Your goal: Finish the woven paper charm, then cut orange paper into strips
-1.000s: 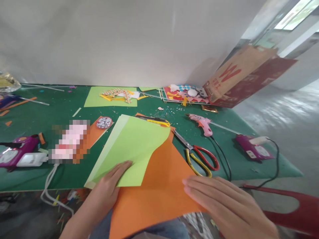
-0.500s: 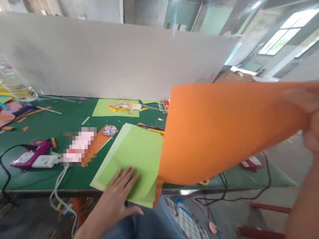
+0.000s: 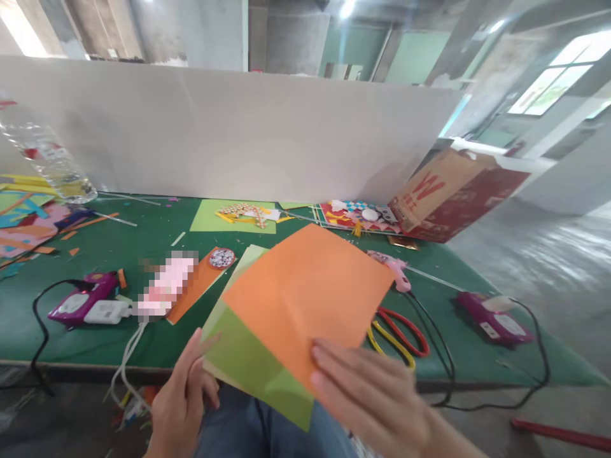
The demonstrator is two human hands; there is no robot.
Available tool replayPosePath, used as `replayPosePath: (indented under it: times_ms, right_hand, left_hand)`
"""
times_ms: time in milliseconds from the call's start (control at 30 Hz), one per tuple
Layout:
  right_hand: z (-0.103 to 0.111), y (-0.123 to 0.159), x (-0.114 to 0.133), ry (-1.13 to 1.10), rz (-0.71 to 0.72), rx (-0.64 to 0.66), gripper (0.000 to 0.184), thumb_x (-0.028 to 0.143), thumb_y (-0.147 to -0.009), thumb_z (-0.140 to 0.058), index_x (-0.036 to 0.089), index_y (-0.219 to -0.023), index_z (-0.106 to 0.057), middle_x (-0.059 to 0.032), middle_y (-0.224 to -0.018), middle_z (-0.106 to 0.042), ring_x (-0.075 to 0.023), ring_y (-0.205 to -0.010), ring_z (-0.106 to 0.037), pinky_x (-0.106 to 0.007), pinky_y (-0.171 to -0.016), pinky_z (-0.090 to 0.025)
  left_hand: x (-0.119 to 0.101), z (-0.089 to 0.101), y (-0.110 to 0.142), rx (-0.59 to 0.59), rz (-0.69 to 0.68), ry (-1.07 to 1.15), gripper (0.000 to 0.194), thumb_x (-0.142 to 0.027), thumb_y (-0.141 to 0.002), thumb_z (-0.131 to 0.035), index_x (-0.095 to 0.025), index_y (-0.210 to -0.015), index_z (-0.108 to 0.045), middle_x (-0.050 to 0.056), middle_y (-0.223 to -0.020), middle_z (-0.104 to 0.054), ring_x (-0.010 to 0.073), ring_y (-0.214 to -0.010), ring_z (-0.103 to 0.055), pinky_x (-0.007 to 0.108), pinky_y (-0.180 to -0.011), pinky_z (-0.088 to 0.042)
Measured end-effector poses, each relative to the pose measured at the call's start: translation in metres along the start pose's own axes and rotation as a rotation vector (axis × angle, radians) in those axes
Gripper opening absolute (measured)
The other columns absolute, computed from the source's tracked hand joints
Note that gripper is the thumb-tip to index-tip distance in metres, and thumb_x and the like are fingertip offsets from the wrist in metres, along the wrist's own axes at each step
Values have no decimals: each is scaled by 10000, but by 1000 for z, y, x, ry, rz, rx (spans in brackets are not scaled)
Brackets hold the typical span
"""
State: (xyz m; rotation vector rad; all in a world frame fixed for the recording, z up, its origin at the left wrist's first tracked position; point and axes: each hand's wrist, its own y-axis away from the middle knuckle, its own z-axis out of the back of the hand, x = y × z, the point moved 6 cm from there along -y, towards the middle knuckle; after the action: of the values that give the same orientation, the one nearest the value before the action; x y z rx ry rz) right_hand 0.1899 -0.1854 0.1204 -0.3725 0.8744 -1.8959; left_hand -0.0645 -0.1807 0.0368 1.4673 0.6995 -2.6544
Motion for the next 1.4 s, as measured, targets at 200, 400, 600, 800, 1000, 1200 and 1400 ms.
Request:
replayPosePath:
  times_ms: [200, 400, 600, 800, 1000, 1200, 1400]
  right_hand:
    - [-60, 0, 35, -28, -11, 4, 268, 100, -906, -423, 135, -915, -689, -60, -913, -742, -166, -930, -675, -260, -764, -551]
    - [-59, 15, 47, -23, -61, 46, 303, 106, -917, -390, 155, -948, -688, -61, -936, -736, -155, -945, -654, -251, -771, -532]
    - [-63, 21, 50, -35, -130, 37, 385, 96, -939, -295, 142, -952, -677, -64, -923, -730, -156, -920, -638, -273, -791, -505]
    - [-65, 39, 41, 2, -268, 101, 280, 118, -904, -401, 152, -1035, -646, -79, -972, -710, -173, -982, -624, -312, -825, -511]
    - [-44, 55, 2, 110, -451, 73, 357, 36, -867, -356, 164, -1054, -632, -87, -993, -696, -181, -977, -631, -316, -799, -540]
    - [-26, 83, -50, 351, -720, 37, 258, 197, -915, -417, 133, -1089, -597, -167, -1089, -633, -274, -1022, -598, -444, -798, -536]
    - [-50, 122, -74, 397, -843, 106, 351, 198, -943, -311, 80, -1173, -548, -212, -1139, -610, -293, -1098, -568, -501, -856, -502]
  left_hand:
    - [-4, 13, -10, 6, -24, -125, 431, -270, -967, -313, -232, -1395, -292, 111, -1211, -642, 78, -438, -606, 245, -545, -566]
    - [-11, -8, -40, 156, -199, -359, 395, -269, -957, -300, -229, -1336, -401, 106, -1328, -555, 187, -1073, -635, 326, -914, -519]
    - [7, -49, -40, 330, -292, -609, 427, -338, -941, -359, -148, -1312, -448, 172, -1383, -481, 265, -1294, -432, 525, -1053, -340]
    - [8, -61, -37, 350, -379, -787, 398, -332, -931, -390, -152, -1253, -539, 178, -1366, -495, 289, -1266, -468, 565, -1057, -306]
    - [-6, -83, -53, 457, -479, -802, 445, -359, -957, -313, -135, -1276, -527, 161, -1385, -476, 275, -1299, -427, 555, -1074, -291]
    - [-7, -95, -52, 504, -505, -753, 498, -412, -948, -327, -131, -1327, -482, 144, -1425, -423, 267, -1332, -378, 500, -1081, -315]
    - [-7, -97, -51, 483, -519, -787, 526, -451, -955, -282, -154, -1349, -463, 140, -1439, -402, 260, -1344, -359, 498, -1088, -294]
